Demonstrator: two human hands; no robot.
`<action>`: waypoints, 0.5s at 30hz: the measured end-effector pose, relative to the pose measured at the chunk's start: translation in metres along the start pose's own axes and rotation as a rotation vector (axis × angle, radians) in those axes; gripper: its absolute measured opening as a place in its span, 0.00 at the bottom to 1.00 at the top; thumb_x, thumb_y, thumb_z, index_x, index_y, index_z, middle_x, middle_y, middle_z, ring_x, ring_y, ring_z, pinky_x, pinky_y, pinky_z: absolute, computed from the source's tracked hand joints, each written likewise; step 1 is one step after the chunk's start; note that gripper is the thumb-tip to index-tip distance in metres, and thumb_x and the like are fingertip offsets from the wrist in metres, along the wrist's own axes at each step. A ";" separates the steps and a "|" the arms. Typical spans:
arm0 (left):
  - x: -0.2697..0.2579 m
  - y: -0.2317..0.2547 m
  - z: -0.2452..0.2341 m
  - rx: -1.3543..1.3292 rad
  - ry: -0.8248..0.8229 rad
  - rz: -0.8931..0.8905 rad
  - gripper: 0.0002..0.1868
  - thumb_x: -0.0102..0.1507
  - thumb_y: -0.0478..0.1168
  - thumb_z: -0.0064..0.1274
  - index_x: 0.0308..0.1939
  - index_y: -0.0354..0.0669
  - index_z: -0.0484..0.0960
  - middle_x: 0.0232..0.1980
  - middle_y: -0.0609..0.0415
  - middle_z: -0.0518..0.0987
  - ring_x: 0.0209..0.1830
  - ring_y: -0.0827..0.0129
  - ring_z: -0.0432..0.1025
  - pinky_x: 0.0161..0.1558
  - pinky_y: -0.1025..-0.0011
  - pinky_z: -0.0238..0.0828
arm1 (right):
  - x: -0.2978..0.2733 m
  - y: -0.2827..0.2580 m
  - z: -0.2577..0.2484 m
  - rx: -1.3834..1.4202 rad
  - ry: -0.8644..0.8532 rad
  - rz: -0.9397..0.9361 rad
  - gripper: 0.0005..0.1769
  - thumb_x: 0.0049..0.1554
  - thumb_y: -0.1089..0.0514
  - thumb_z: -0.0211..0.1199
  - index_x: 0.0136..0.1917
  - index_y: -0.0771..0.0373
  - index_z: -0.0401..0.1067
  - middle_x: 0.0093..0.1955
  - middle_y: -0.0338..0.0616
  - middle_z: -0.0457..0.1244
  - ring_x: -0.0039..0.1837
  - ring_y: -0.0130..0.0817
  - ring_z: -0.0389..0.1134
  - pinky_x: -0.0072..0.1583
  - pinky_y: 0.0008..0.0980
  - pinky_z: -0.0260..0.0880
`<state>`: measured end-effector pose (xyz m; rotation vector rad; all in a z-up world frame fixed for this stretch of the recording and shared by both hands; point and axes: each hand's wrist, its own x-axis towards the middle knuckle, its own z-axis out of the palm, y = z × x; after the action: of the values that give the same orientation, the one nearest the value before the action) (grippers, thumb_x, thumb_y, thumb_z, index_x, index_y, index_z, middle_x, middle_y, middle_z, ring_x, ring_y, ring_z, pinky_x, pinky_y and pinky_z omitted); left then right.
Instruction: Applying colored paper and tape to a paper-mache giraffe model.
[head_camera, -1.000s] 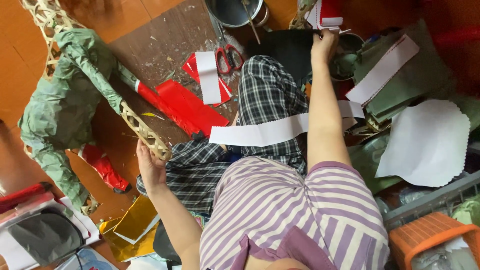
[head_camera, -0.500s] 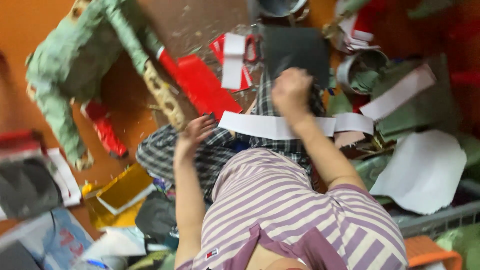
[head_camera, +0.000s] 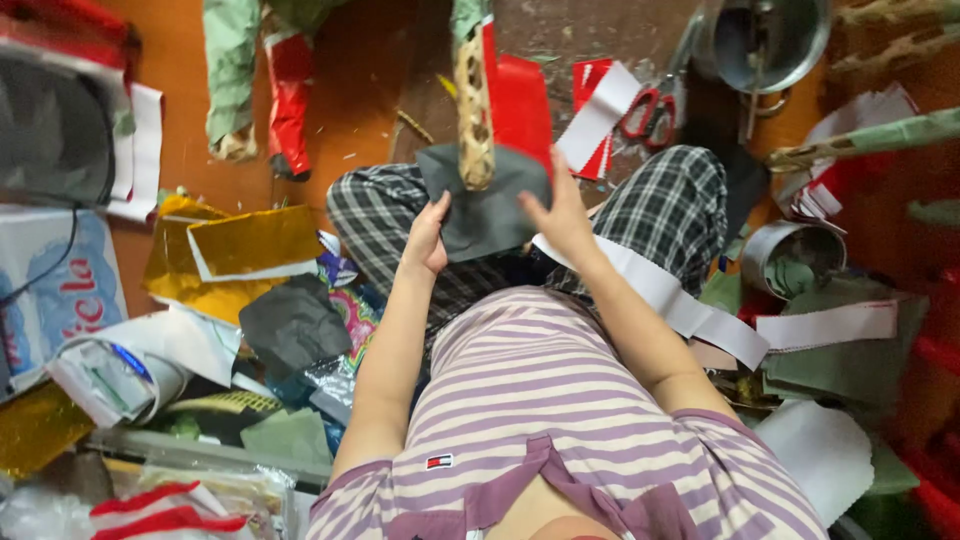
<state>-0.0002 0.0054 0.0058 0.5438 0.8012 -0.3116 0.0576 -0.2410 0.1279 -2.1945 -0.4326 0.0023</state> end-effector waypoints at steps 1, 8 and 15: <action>-0.005 0.006 0.000 -0.034 -0.031 0.011 0.17 0.69 0.41 0.57 0.62 0.46 0.79 0.55 0.35 0.82 0.53 0.46 0.80 0.54 0.41 0.78 | -0.001 0.007 0.005 0.381 -0.110 0.350 0.39 0.66 0.42 0.62 0.81 0.57 0.49 0.79 0.64 0.49 0.77 0.63 0.55 0.69 0.55 0.63; -0.057 0.040 0.071 0.032 -0.036 0.115 0.18 0.69 0.44 0.58 0.63 0.46 0.79 0.54 0.38 0.83 0.52 0.50 0.81 0.53 0.45 0.80 | 0.023 0.017 0.018 1.114 -0.059 0.878 0.12 0.54 0.69 0.73 0.50 0.67 0.72 0.36 0.49 0.64 0.27 0.35 0.68 0.20 0.24 0.65; -0.054 0.043 0.085 -0.270 0.036 -0.042 0.24 0.62 0.46 0.68 0.59 0.44 0.81 0.56 0.39 0.83 0.54 0.47 0.80 0.55 0.43 0.78 | 0.049 -0.002 -0.007 1.086 -0.181 0.892 0.16 0.51 0.71 0.75 0.50 0.67 0.74 0.35 0.50 0.65 0.26 0.35 0.67 0.19 0.24 0.62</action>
<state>0.0342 -0.0048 0.1092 0.2808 0.8743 -0.2277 0.1039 -0.2304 0.1407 -1.1404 0.4214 0.7405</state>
